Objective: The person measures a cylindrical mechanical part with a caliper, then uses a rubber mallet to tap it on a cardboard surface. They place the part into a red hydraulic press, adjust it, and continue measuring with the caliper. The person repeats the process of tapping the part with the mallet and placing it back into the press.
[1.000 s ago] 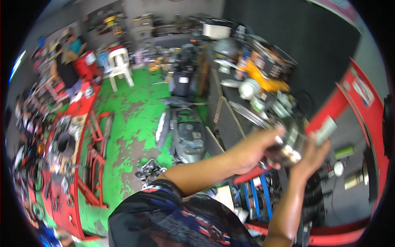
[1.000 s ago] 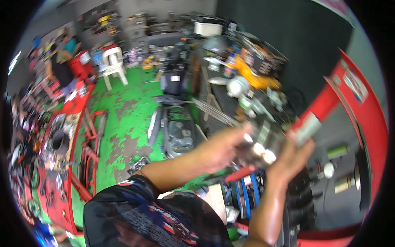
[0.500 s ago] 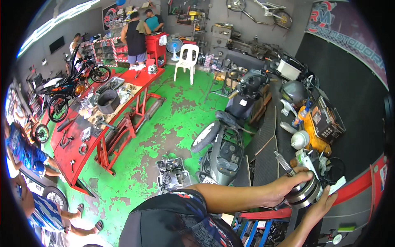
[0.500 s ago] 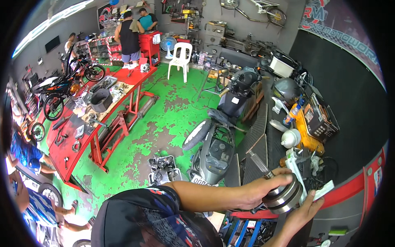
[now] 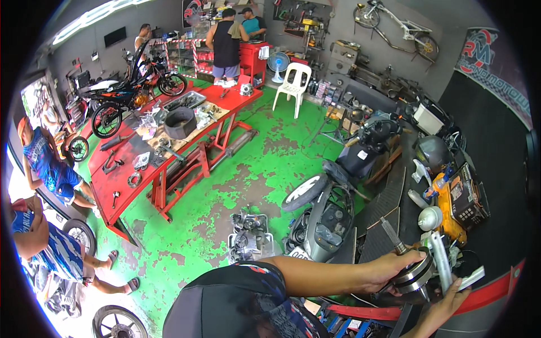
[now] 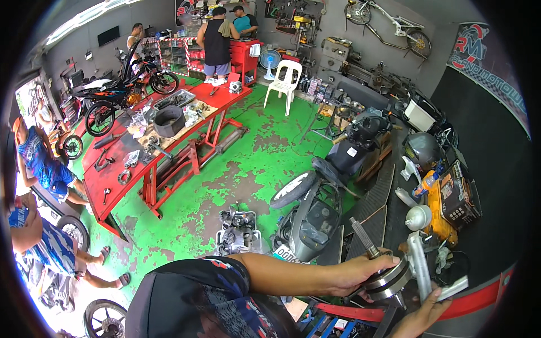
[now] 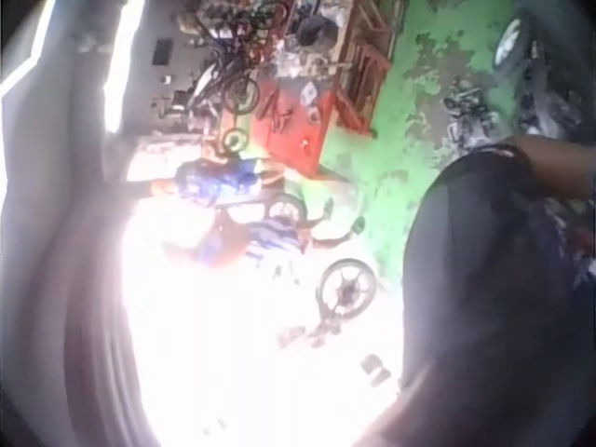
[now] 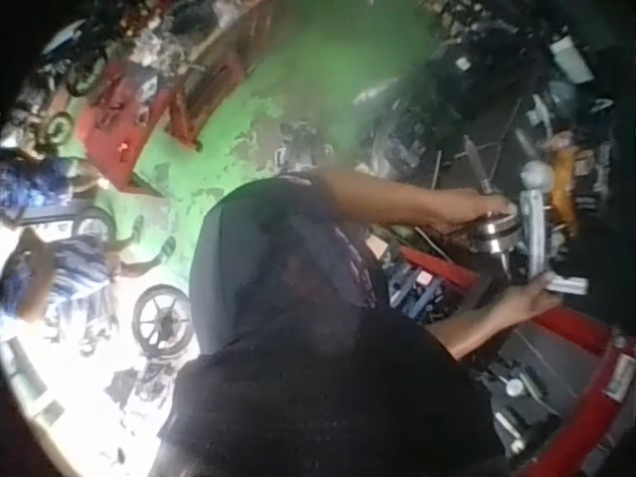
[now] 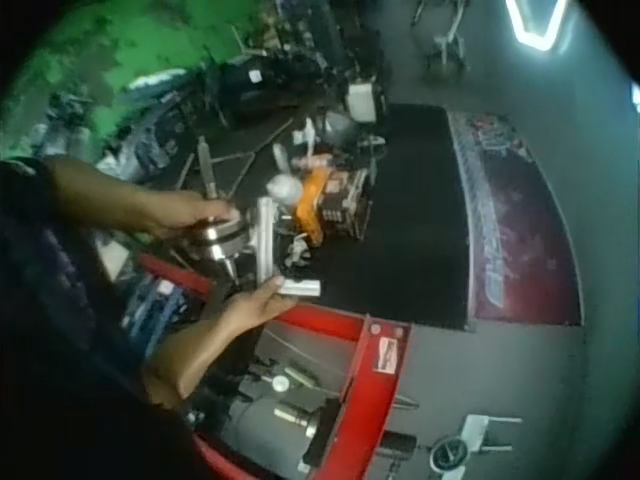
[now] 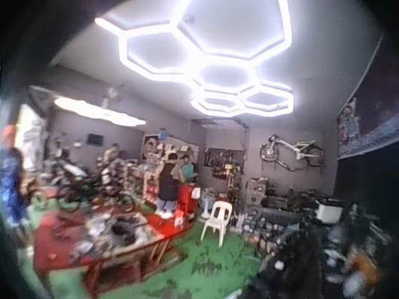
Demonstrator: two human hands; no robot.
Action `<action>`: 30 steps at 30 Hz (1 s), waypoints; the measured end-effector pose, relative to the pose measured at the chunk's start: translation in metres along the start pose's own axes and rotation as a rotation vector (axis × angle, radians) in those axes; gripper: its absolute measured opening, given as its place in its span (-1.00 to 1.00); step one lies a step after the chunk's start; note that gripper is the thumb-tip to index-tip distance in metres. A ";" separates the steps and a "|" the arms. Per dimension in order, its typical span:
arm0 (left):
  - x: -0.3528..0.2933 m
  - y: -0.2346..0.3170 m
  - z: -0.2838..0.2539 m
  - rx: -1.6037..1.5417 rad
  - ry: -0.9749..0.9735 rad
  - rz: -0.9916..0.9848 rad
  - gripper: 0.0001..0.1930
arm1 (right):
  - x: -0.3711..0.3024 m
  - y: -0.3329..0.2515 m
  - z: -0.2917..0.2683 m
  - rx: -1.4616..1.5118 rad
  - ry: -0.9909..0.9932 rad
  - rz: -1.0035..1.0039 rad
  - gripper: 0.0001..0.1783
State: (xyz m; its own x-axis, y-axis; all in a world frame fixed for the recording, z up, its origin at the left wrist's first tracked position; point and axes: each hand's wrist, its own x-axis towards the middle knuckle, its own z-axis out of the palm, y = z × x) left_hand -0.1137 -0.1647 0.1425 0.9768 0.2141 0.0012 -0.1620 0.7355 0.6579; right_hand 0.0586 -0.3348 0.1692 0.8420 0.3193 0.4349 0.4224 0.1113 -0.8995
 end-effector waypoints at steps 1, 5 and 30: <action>0.001 0.000 0.001 -0.008 0.011 -0.002 -0.47 | 0.003 -0.005 0.000 0.041 -0.016 -0.079 -0.45; 0.001 0.007 -0.002 -0.050 -0.017 -0.074 -0.49 | -0.008 -0.063 0.036 0.059 0.163 0.040 -0.51; 0.020 -0.003 0.045 -0.006 -0.123 -0.157 -0.41 | -0.019 -0.108 0.006 0.066 0.041 -0.152 -0.60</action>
State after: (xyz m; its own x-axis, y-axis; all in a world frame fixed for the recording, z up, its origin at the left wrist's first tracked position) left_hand -0.0876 -0.1915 0.1750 0.9998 0.0167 -0.0089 -0.0068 0.7578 0.6525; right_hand -0.0048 -0.3470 0.2583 0.7834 0.2560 0.5663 0.5243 0.2171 -0.8234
